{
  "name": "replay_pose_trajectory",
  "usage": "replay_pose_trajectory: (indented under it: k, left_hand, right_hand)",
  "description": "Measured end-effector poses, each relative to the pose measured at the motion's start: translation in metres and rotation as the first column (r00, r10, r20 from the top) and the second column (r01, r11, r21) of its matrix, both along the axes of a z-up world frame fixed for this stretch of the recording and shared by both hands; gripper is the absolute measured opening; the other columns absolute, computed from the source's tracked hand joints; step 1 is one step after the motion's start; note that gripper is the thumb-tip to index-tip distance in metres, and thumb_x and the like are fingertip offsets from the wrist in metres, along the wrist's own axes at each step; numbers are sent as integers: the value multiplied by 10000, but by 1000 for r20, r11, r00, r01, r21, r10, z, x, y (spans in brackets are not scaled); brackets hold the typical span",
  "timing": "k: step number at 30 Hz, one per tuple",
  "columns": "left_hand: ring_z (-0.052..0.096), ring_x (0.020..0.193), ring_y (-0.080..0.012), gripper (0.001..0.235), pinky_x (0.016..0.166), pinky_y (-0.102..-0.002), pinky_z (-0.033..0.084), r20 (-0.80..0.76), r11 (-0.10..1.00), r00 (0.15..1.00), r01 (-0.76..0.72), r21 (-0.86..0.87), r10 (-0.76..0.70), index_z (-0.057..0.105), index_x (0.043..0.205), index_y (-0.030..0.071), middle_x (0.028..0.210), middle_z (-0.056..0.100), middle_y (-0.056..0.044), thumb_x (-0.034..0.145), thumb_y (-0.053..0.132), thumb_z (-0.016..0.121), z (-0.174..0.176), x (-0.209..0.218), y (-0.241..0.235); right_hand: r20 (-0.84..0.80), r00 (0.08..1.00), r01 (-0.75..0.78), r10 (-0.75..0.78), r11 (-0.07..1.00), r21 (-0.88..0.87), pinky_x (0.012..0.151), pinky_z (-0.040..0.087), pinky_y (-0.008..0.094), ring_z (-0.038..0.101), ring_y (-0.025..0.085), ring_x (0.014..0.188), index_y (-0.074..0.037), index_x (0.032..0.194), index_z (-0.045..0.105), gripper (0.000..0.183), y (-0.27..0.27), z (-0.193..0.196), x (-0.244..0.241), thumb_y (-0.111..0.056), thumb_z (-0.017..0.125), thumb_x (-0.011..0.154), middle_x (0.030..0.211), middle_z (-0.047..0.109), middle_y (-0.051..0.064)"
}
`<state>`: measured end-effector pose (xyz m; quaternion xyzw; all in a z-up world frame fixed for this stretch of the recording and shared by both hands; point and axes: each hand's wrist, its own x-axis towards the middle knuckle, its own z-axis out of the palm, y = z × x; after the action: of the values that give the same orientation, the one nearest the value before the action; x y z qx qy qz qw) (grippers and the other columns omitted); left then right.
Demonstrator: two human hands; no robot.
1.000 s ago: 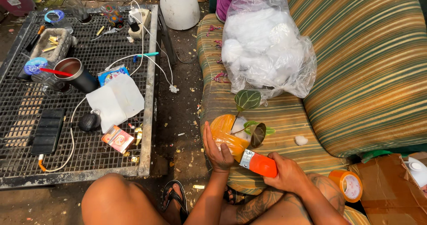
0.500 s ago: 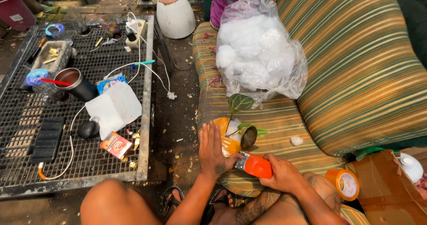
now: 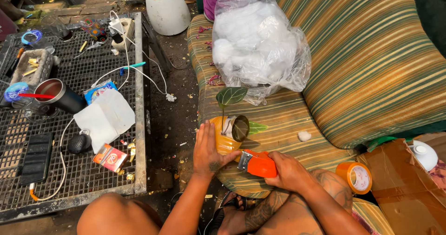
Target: The person places cotton wool into a small plant pot and then wraps the pot with orange adhesive tape using a tape dispenser. The person rotates the pot to apply tape around its circumference.
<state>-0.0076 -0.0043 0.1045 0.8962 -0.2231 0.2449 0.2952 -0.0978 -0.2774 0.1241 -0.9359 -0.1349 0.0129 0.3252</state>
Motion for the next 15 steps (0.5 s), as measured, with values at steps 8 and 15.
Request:
replay_pose_trajectory:
  k: [8, 15]
  left_hand:
    - [494, 1362, -457, 1205, 1138, -472, 411, -183, 995, 983, 13, -96, -31, 443, 1440, -145, 1457, 507, -347, 676, 720, 789, 8, 24, 9]
    - [463, 1379, -472, 1234, 1163, -511, 375, -111, 1000, 994, 16, 25, -13, 435, 1420, -136, 1451, 481, -335, 624, 711, 848, 10, 8, 1]
  right_hand:
    - [-5, 995, 98, -98, 995, -13, 742, 559, 481, 684, 430, 853, -27, 989, 590, 462, -18, 14, -4, -220, 812, 633, 906, 708, 209]
    - [-64, 983, 158, -174, 967, -202, 747, 558, 518, 693, 443, 813, -29, 955, 571, 425, 8, 24, 11, -315, 764, 706, 838, 712, 233]
